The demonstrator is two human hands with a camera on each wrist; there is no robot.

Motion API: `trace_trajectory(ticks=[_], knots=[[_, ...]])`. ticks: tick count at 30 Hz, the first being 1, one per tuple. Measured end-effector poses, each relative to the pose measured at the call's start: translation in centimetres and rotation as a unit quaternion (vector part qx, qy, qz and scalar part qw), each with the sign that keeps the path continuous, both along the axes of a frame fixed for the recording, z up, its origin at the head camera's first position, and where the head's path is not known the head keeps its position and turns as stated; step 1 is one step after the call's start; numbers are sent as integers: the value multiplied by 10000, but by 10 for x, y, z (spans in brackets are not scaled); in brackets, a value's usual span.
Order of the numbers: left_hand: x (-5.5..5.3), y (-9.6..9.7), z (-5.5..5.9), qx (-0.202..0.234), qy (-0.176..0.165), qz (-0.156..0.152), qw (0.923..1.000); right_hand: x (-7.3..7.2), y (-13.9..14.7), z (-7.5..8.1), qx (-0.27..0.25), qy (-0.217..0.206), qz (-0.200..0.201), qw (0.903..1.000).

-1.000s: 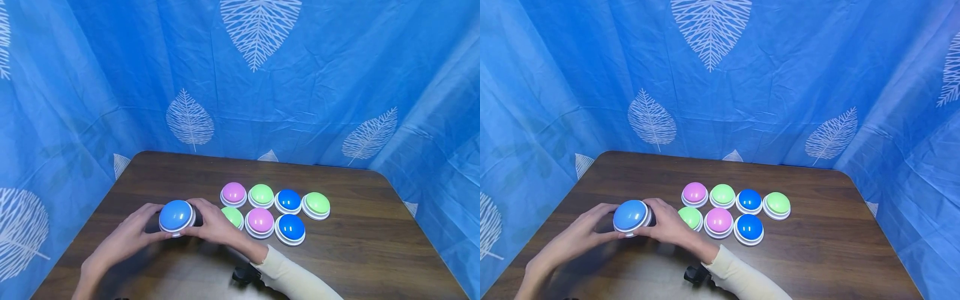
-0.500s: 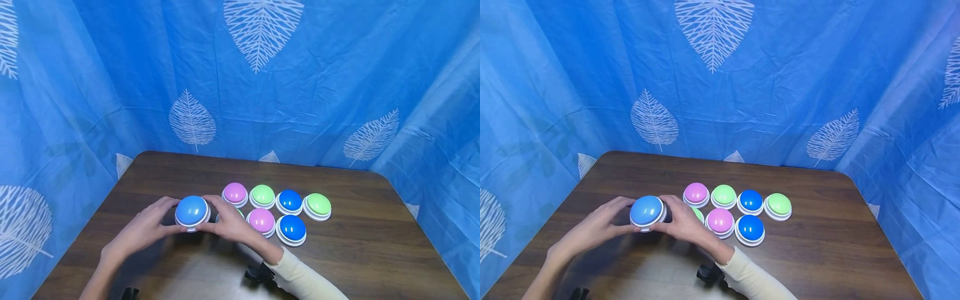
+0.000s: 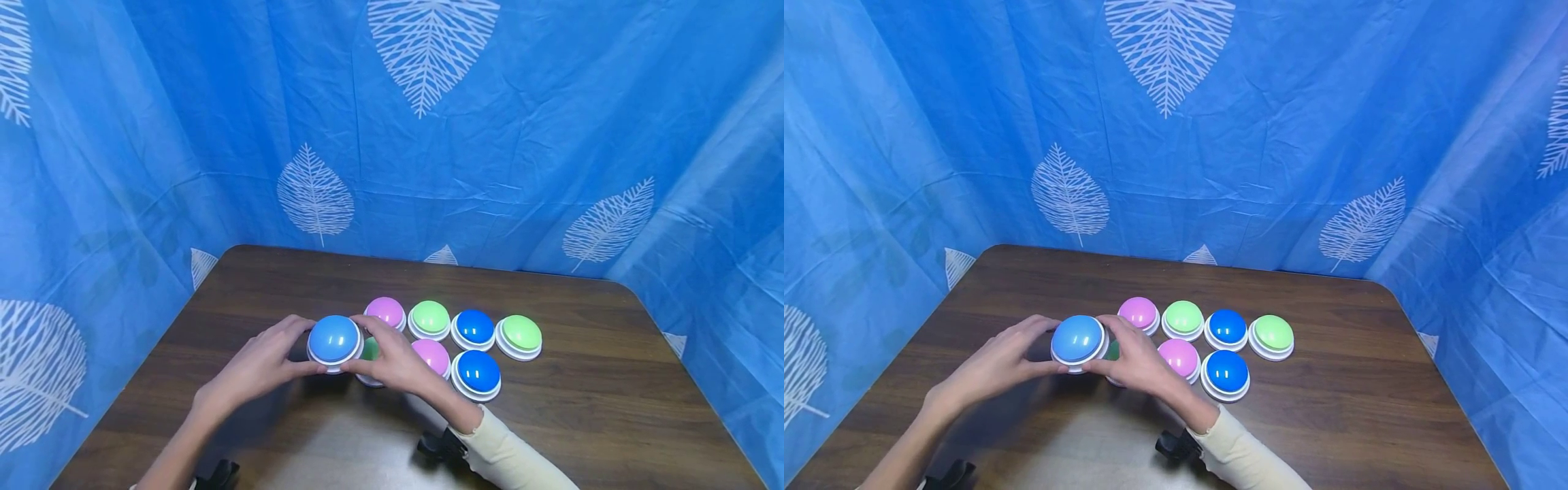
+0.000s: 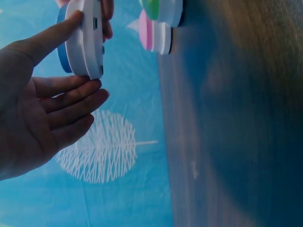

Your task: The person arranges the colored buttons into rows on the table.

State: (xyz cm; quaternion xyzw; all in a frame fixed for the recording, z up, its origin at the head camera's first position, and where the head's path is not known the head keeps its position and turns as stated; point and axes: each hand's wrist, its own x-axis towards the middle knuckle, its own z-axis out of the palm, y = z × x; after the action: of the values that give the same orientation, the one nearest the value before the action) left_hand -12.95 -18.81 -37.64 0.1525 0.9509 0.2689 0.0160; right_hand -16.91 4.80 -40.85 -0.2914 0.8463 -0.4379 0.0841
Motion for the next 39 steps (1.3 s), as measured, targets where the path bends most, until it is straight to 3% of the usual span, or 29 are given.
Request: trace_trajectory(ticks=[10, 28, 39], knots=[[-8, 21, -7, -47, -37, -92, 9999, 0, 22, -1, -20, -76, -111, 9999], [-11, 41, -14, 200, -50, -182, 9996, 3, 44, 0, 109, 94, -339, 9993], [-16, 55, -17, 272, 54, -450, 9986, 4, 64, -4, -1, 200, -372, 9991]])
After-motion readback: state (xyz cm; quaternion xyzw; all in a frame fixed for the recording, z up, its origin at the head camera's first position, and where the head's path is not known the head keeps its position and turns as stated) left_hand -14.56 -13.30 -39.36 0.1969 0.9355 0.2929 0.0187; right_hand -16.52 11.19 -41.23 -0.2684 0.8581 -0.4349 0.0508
